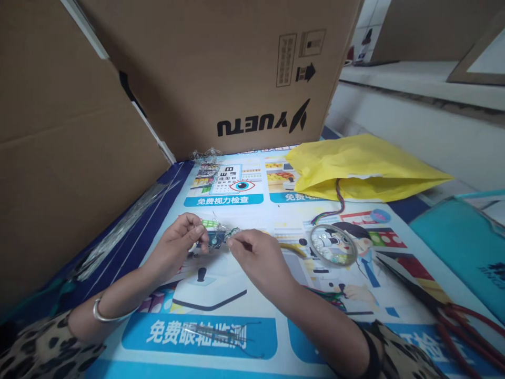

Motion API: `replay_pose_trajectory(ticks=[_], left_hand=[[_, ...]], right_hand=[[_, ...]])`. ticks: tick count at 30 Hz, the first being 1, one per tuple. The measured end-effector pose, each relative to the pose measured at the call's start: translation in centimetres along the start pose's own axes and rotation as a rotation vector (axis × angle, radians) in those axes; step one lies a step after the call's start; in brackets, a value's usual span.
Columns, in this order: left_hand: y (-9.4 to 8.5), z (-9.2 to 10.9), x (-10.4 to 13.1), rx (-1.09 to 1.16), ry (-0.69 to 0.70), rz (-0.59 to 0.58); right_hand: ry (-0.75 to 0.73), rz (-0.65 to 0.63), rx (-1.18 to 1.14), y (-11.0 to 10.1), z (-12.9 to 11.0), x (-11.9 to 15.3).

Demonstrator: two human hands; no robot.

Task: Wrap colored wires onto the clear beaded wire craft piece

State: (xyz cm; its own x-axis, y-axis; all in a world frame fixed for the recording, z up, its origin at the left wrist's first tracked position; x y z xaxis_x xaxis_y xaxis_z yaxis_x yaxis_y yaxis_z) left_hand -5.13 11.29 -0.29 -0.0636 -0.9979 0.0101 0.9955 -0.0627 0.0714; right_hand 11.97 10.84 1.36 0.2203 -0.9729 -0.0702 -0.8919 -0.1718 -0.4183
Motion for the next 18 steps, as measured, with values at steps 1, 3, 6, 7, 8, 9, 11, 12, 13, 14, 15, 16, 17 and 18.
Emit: replay_pose_trajectory(ticks=[1, 3, 6, 7, 8, 9, 11, 12, 13, 14, 15, 16, 17, 18], left_hand=[[0.11, -0.05, 0.07, 0.008, -0.005, -0.006], [0.28, -0.18, 0.17, 0.022, -0.011, -0.018], [0.37, -0.31, 0.27, 0.015, -0.005, -0.024], [0.40, -0.32, 0.30, 0.008, -0.003, -0.026], [0.44, -0.33, 0.33, 0.002, -0.005, -0.030], [0.48, -0.35, 0.37, -0.003, -0.010, -0.034], [0.55, -0.37, 0.43, -0.013, -0.022, -0.041], [0.56, -0.36, 0.44, -0.020, -0.023, -0.043], [0.56, -0.32, 0.45, -0.031, -0.017, -0.043], [0.55, -0.26, 0.45, -0.044, -0.005, -0.043], [0.54, -0.20, 0.44, -0.060, 0.010, -0.045], [0.53, -0.13, 0.43, -0.078, 0.026, -0.046], [0.52, -0.07, 0.41, -0.097, 0.040, -0.048], [0.51, -0.03, 0.40, -0.115, 0.050, -0.049]], right_hand=[[-0.005, 0.007, 0.011, 0.06, 0.10, -0.03], [-0.014, 0.023, 0.028, 0.14, 0.27, -0.07], [0.009, 0.039, 0.023, 0.21, 0.46, -0.12], [0.025, 0.037, 0.005, 0.26, 0.50, -0.13], [0.045, 0.032, -0.018, 0.31, 0.53, -0.14], [0.069, 0.025, -0.046, 0.38, 0.57, -0.14], [0.116, 0.021, -0.103, 0.45, 0.66, -0.11], [0.134, 0.023, -0.127, 0.45, 0.70, -0.09], [0.149, 0.024, -0.150, 0.45, 0.74, -0.06], [0.159, 0.026, -0.168, 0.44, 0.76, -0.02], [0.165, 0.027, -0.179, 0.42, 0.77, 0.01], [0.168, 0.028, -0.184, 0.40, 0.76, 0.05], [0.170, 0.030, -0.185, 0.36, 0.76, 0.08], [0.170, 0.033, -0.184, 0.32, 0.74, 0.10]])
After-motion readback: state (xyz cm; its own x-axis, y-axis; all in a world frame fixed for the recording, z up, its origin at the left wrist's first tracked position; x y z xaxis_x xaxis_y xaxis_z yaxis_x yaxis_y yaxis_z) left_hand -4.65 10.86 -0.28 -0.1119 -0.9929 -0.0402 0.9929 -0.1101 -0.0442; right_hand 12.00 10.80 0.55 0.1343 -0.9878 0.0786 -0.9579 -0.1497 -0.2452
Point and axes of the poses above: each hand's wrist, its own x-axis away from the middle knuckle, its own y-axis out of the palm, z = x × y, the point moved 6 cm from there along -x, towards the middle knuckle, and after that the axes turned 5 degrees about z, right-handed, at the moved point
